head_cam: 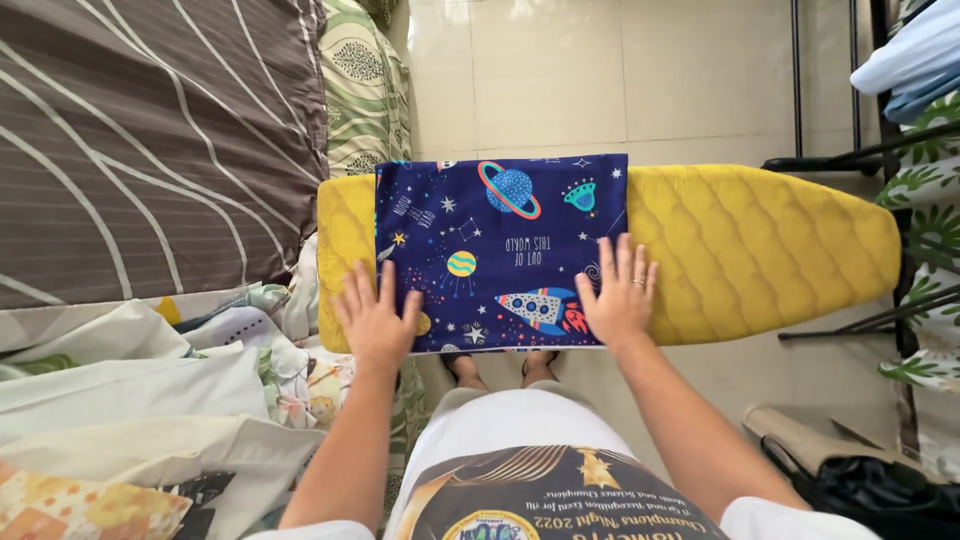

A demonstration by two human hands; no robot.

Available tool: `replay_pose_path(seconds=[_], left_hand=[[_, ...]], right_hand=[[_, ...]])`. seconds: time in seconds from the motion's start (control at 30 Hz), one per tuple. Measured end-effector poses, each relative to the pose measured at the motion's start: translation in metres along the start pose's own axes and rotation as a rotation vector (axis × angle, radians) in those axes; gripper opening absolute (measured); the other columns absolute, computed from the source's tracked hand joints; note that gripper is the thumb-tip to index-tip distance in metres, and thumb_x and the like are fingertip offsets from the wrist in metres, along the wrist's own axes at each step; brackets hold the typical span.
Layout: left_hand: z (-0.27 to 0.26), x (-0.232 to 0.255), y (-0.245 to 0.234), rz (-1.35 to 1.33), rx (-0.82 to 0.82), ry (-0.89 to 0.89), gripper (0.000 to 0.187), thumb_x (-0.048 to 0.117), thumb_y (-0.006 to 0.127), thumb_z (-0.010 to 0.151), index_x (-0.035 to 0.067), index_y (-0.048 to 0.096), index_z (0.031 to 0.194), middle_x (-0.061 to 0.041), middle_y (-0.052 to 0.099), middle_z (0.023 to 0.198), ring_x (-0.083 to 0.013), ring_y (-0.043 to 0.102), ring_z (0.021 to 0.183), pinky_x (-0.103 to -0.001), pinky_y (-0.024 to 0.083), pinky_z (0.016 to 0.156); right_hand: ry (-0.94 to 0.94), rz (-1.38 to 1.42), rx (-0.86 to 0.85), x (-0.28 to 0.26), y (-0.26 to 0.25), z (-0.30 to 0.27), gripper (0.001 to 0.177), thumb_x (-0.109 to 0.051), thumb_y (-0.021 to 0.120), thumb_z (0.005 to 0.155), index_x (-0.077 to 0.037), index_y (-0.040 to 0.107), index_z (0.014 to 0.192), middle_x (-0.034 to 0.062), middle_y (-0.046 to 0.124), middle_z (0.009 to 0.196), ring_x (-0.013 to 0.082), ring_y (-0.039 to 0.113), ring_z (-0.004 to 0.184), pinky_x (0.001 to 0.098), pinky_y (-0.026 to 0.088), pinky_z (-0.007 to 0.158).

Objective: Folding a blue space-themed pillowcase and a yellow-patterned piece of fabric on an ironing board.

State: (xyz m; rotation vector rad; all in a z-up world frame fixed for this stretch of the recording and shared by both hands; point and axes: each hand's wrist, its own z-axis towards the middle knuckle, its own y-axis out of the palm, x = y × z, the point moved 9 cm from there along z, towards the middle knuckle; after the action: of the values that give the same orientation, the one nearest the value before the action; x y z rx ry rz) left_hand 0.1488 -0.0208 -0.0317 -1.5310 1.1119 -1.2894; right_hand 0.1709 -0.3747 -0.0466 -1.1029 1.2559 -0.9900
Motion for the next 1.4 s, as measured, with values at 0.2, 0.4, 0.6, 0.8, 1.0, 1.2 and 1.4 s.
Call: replay_pose_path(seconds=[0.2, 0.4, 0.6, 0.8, 1.0, 1.2, 1.4], left_hand=[[0.020, 0.067, -0.005, -0.029, 0.106, 0.073, 0.074, 0.054, 0.050, 0.097, 0.016, 0.037, 0.159, -0.019, 0.016, 0.169, -0.0357, 0.011, 0.156, -0.057, 0.003, 0.123], [0.031, 0.120, 0.040, -0.273, 0.078, 0.237, 0.055, 0.040, 0.044, 0.109, 0.021, 0.043, 0.160, -0.020, 0.022, 0.171, -0.0367, 0.022, 0.158, -0.051, 0.014, 0.128], [0.029, 0.038, 0.005, -0.025, 0.068, 0.104, 0.060, 0.049, 0.047, 0.100, 0.027, 0.044, 0.155, -0.015, 0.025, 0.168, -0.0331, 0.022, 0.154, -0.050, 0.013, 0.124], [0.059, 0.063, -0.031, 0.119, 0.020, -0.008, 0.072, 0.058, 0.047, 0.096, 0.018, 0.036, 0.156, -0.017, 0.019, 0.166, -0.0336, 0.016, 0.153, -0.058, 0.005, 0.119], [0.136, 0.151, 0.038, -0.244, 0.061, 0.405, 0.069, 0.043, 0.043, 0.106, 0.000, 0.032, 0.159, -0.021, 0.024, 0.170, -0.0341, 0.019, 0.158, -0.051, 0.009, 0.127], [0.160, 0.125, 0.046, -1.311, 0.025, 0.225, 0.060, 0.036, 0.030, 0.112, 0.001, 0.027, 0.161, -0.018, 0.029, 0.169, -0.0323, 0.026, 0.160, -0.050, 0.019, 0.131], [0.154, 0.056, -0.006, 0.000, 0.013, 0.101, 0.055, 0.047, 0.035, 0.106, 0.027, 0.039, 0.157, -0.012, 0.023, 0.168, -0.0289, 0.015, 0.157, -0.048, 0.007, 0.126]], right_hand=[[-0.045, -0.053, 0.030, -0.063, -0.013, 0.016, 0.077, -0.045, 0.055, 0.095, -0.005, 0.033, 0.157, 0.0171, 0.023, 0.167, 0.0390, 0.019, 0.156, 0.0588, 0.011, 0.124], [-0.116, 0.746, 0.048, -0.096, 0.020, 0.029, 0.055, -0.027, 0.042, 0.110, -0.007, 0.038, 0.161, 0.0177, 0.031, 0.172, 0.0376, 0.026, 0.160, 0.0459, 0.022, 0.130], [-0.060, -0.010, 0.007, -0.016, 0.011, 0.027, 0.065, -0.038, 0.047, 0.102, -0.006, 0.037, 0.157, 0.0170, 0.031, 0.166, 0.0391, 0.030, 0.150, 0.0489, 0.019, 0.123], [0.006, -0.047, 0.098, -0.026, -0.001, 0.058, 0.072, -0.040, 0.047, 0.102, 0.005, 0.030, 0.156, 0.0257, 0.026, 0.165, 0.0408, 0.023, 0.152, 0.0530, 0.014, 0.122], [-0.225, 1.046, 0.064, -0.102, 0.022, 0.121, 0.059, -0.035, 0.031, 0.114, 0.002, 0.030, 0.160, 0.0233, 0.028, 0.170, 0.0380, 0.020, 0.159, 0.0443, 0.014, 0.129], [-0.185, 0.990, 0.022, -0.102, 0.021, 0.140, 0.059, -0.039, 0.024, 0.114, -0.005, 0.032, 0.161, 0.0166, 0.035, 0.167, 0.0345, 0.029, 0.157, 0.0427, 0.021, 0.128], [-0.009, 0.015, 0.043, -0.011, 0.018, 0.144, 0.061, -0.046, 0.035, 0.108, -0.011, 0.041, 0.158, 0.0166, 0.035, 0.164, 0.0368, 0.026, 0.153, 0.0546, 0.011, 0.124]])
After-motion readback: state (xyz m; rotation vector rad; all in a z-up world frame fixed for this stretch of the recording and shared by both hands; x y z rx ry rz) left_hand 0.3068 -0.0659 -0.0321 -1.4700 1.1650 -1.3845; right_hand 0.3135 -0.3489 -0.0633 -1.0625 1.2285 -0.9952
